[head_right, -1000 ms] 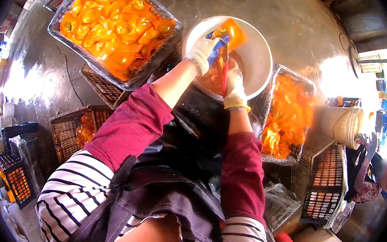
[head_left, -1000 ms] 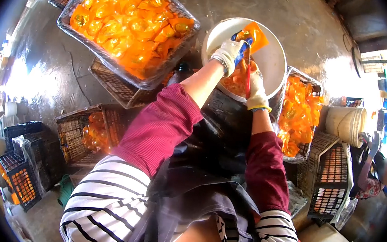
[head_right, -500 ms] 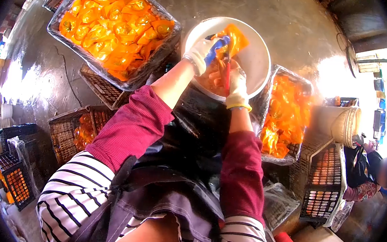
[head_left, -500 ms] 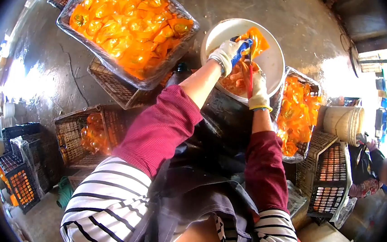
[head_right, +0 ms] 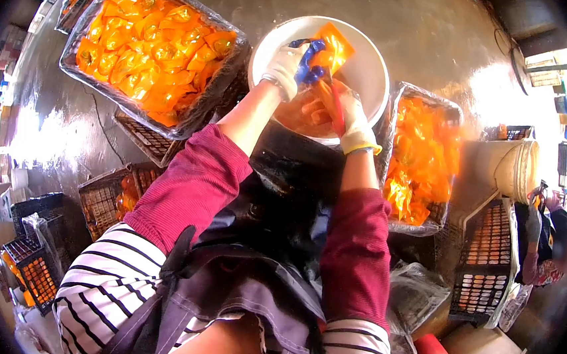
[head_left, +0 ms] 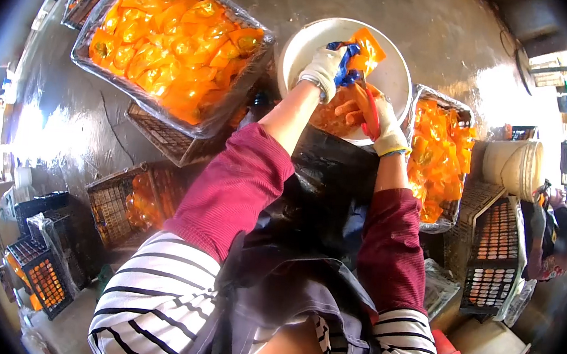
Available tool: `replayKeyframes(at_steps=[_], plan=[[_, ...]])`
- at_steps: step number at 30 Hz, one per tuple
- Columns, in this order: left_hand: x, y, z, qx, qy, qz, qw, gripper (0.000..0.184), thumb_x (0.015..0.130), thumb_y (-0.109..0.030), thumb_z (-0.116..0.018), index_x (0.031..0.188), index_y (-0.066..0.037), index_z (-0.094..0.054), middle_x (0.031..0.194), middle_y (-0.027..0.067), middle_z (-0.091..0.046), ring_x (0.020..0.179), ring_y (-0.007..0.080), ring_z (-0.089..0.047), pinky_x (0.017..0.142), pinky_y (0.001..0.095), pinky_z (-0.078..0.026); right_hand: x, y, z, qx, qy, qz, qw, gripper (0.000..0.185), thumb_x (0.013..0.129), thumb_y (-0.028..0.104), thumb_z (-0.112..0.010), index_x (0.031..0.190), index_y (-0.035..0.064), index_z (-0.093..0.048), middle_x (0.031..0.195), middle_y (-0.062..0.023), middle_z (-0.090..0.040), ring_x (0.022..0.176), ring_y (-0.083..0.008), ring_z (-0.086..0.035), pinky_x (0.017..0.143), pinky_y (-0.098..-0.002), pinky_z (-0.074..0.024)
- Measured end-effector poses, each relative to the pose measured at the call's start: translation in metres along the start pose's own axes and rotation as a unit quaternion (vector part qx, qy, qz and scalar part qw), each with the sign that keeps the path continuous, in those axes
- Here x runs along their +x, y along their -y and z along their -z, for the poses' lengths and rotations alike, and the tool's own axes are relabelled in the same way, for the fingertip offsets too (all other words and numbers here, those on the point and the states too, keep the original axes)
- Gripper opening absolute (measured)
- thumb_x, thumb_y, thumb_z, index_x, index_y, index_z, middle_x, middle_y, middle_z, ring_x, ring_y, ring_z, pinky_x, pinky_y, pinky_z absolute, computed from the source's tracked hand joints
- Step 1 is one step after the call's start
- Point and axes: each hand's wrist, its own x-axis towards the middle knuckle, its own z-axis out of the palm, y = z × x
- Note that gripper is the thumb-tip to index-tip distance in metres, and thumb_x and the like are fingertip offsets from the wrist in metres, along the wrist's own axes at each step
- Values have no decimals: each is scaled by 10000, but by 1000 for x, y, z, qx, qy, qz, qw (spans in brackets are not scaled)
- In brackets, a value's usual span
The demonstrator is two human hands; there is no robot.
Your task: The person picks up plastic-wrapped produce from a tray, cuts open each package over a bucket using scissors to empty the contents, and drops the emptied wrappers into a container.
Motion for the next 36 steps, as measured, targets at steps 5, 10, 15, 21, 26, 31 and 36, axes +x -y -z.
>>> replayKeyframes(at_steps=[5, 10, 15, 21, 26, 31, 36], plan=[[-2, -14, -17, -30, 78, 12, 996, 363, 872, -171, -538, 1233, -144, -514, 1128, 124, -590, 1007, 212, -590, 900, 289, -463, 4, -10, 6, 42, -42, 53, 997, 218, 885, 208, -562, 1001, 25, -581, 848, -89, -642, 635, -156, -623, 542, -228, -510], [14, 10, -26, 19, 30, -14, 999, 505, 802, -310, -678, 1202, -43, -527, 1119, 124, -597, 994, 212, -582, 875, 270, -451, 15, -25, 18, -79, -45, 72, 993, 233, 918, 228, -502, 979, 15, -576, 836, -97, -652, 622, -179, -622, 557, -298, -529], [-5, 3, 52, 92, -156, -149, 972, 561, 748, -305, -727, 1205, -48, -528, 1093, 86, -613, 988, 159, -571, 867, 279, -454, -11, 2, -19, 184, -9, 63, 981, 330, 938, 283, -453, 1094, 10, -556, 941, -95, -645, 675, -179, -613, 517, -273, -492], [-52, 35, 230, 489, -362, 56, 792, 725, 805, -548, -576, 1388, -192, -334, 1164, 145, -572, 910, 202, -589, 708, 326, -484, -10, 0, 44, 276, 109, 264, 918, 428, 906, 362, -458, 1085, -23, -509, 965, -78, -538, 761, -214, -536, 671, -333, -463], [-63, 118, 333, 660, -267, 108, 694, 770, 770, -471, -625, 1402, -187, -289, 1403, 152, -343, 1229, 338, -418, 982, 467, -356, -16, -11, 72, 448, 83, 173, 873, 561, 857, 383, -523, 1220, -41, -466, 1176, -138, -549, 1054, -287, -533, 974, -429, -384], [-52, 97, 315, 545, -208, 165, 796, 531, 819, -299, -604, 1298, -145, -433, 1230, 145, -527, 1099, 297, -536, 903, 414, -442, -5, 0, 32, 337, 112, 220, 909, 579, 873, 403, -502, 1257, -28, -453, 1272, -121, -519, 1163, -286, -493, 1014, -440, -352], [-45, 114, 281, 504, -218, 84, 832, 501, 793, -410, -631, 1185, -116, -524, 1076, 127, -609, 906, 273, -609, 780, 396, -477, -7, 1, -8, 225, -14, 177, 958, 495, 900, 368, -492, 1201, -24, -492, 1197, -101, -546, 1074, -257, -530, 980, -413, -380]])
